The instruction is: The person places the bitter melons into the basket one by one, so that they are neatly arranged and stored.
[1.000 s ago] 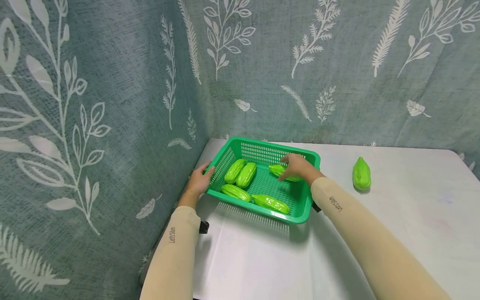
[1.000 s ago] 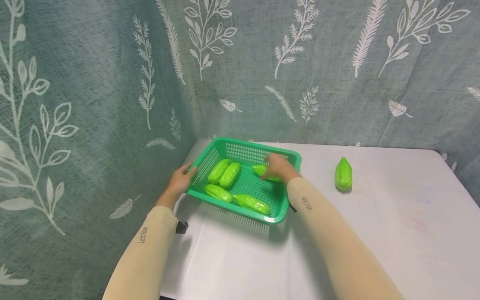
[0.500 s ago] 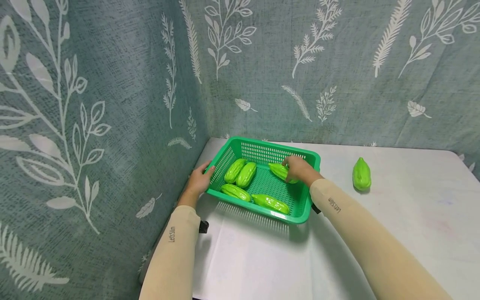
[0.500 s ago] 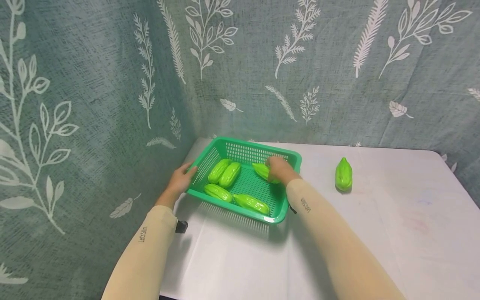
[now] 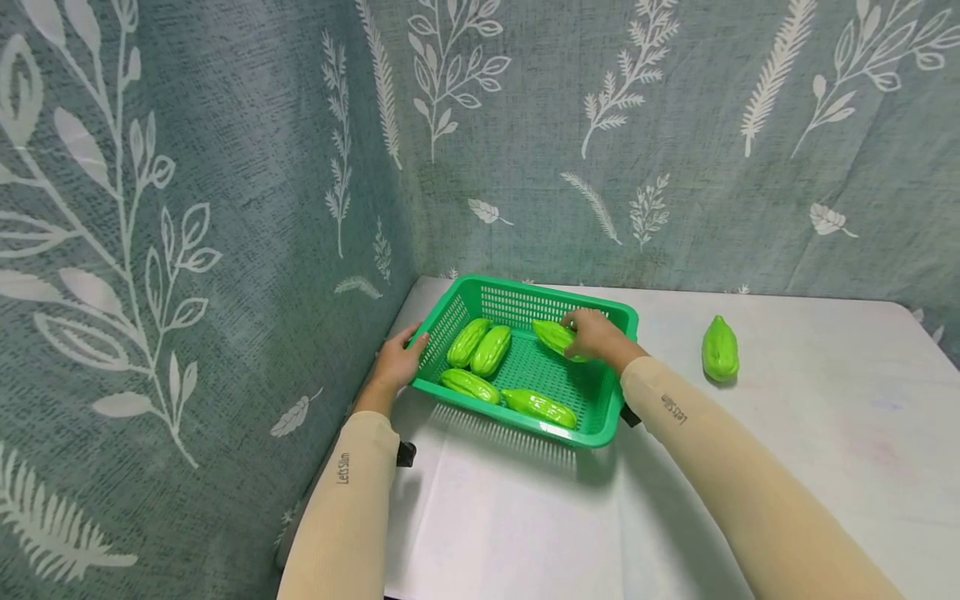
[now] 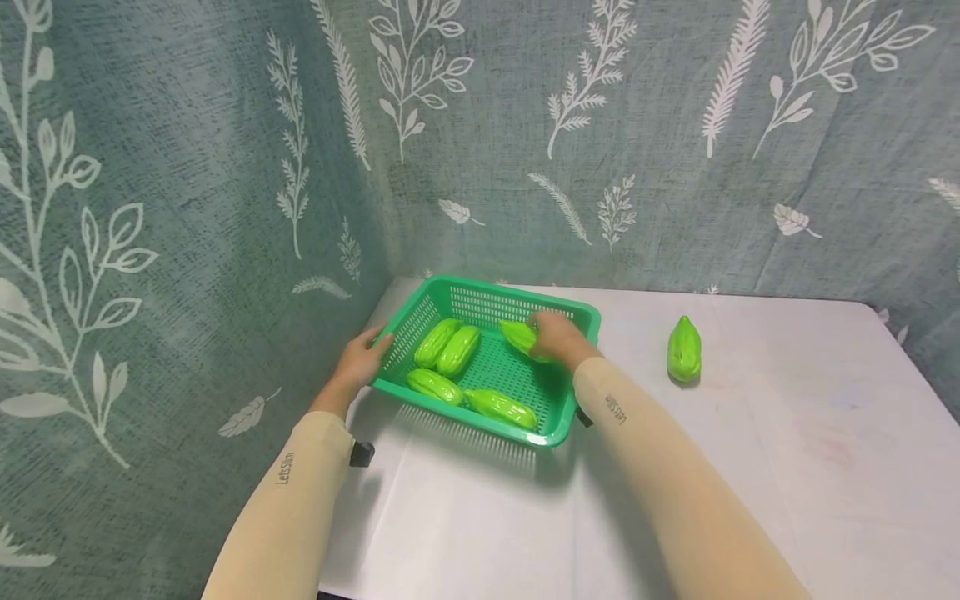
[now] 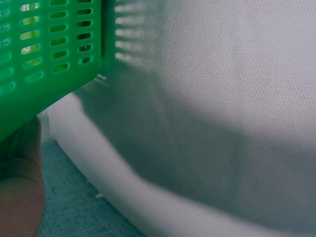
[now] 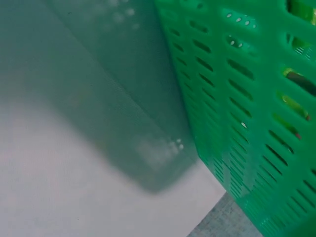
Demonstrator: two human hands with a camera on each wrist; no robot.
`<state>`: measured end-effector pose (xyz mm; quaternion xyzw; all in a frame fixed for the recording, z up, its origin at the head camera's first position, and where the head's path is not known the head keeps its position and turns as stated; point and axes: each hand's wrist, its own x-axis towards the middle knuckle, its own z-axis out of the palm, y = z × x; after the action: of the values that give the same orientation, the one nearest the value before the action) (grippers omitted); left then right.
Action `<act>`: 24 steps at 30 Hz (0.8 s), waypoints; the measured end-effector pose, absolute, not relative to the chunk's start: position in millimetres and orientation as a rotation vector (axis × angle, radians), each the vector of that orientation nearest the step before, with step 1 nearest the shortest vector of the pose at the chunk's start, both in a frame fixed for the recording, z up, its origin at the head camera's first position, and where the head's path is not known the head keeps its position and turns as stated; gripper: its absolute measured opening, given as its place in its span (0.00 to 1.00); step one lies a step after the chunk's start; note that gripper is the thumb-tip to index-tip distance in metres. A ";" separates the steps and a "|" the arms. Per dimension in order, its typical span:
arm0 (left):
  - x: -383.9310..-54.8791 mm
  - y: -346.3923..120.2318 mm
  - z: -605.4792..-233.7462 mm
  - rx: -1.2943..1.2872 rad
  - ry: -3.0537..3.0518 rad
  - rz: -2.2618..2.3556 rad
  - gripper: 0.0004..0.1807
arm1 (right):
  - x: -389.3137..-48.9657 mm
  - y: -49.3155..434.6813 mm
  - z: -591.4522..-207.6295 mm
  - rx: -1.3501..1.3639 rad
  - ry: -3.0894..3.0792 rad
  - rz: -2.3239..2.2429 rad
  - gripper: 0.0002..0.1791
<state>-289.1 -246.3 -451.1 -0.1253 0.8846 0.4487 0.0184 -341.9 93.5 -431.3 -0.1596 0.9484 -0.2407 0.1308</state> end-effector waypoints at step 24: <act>-288.6 -245.8 -449.7 -0.381 2.728 1.425 0.31 | -343.0 126.3 -385.0 -0.251 2.800 -1.297 0.32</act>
<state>-288.6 -245.8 -449.7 -0.1230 0.8795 0.4594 0.0201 -343.0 126.3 -385.0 -0.0812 0.9041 -0.4189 0.0228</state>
